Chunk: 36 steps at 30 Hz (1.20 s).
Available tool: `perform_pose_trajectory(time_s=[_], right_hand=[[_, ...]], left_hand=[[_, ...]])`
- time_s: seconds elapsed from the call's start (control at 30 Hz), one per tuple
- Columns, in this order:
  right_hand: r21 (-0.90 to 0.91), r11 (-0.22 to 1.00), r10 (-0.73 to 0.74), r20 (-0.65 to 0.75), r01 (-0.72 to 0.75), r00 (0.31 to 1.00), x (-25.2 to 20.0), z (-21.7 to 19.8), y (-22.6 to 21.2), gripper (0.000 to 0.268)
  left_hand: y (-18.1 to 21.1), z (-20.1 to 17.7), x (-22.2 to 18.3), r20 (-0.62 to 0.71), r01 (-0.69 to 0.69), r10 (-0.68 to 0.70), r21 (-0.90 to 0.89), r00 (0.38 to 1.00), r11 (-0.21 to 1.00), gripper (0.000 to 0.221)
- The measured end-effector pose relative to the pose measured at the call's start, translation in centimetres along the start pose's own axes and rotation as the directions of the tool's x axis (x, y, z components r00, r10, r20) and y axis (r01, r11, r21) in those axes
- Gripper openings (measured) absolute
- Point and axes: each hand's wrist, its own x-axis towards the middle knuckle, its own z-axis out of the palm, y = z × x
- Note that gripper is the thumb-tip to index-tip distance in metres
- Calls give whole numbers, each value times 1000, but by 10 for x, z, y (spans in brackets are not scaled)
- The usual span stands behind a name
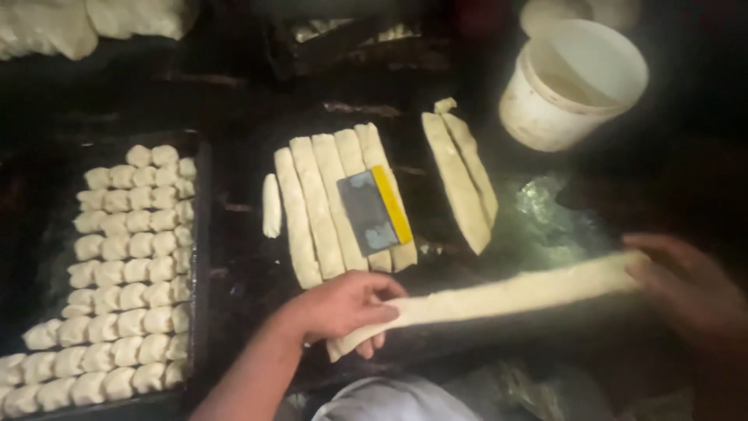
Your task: The baker is manually shaping small pieces of dough and arranging them neatly on a metal baking tray.
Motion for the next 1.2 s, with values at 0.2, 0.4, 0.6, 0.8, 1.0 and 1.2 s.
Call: perform_pose_trajectory(time_s=[0.2,0.4,0.6,0.8,1.0,1.2], right_hand=[[-531,809,-441,-265,252,858,12,23,50,36],[-919,355,-642,-106,172,760,-21,87,22,46],[-847,408,-730,-78,342,679,-39,125,28,47],[-615,735,-503,-211,287,838,-72,146,-34,45],[-703,671,-486,-177,236,856,-89,177,-43,43],[-741,560,-616,-75,370,784,-98,211,-39,48]], left_hand=[[-1,25,36,-55,12,-16,-74,998,997,51],[18,32,18,-65,12,-13,-11,998,1000,56],[1,27,13,-1,-49,50,-132,999,990,59],[-7,9,-3,-9,6,-7,-133,1000,991,62],[-46,-2,6,-32,-64,59,-154,998,986,58],[-53,-5,-15,-137,-130,129,3,982,992,36]])
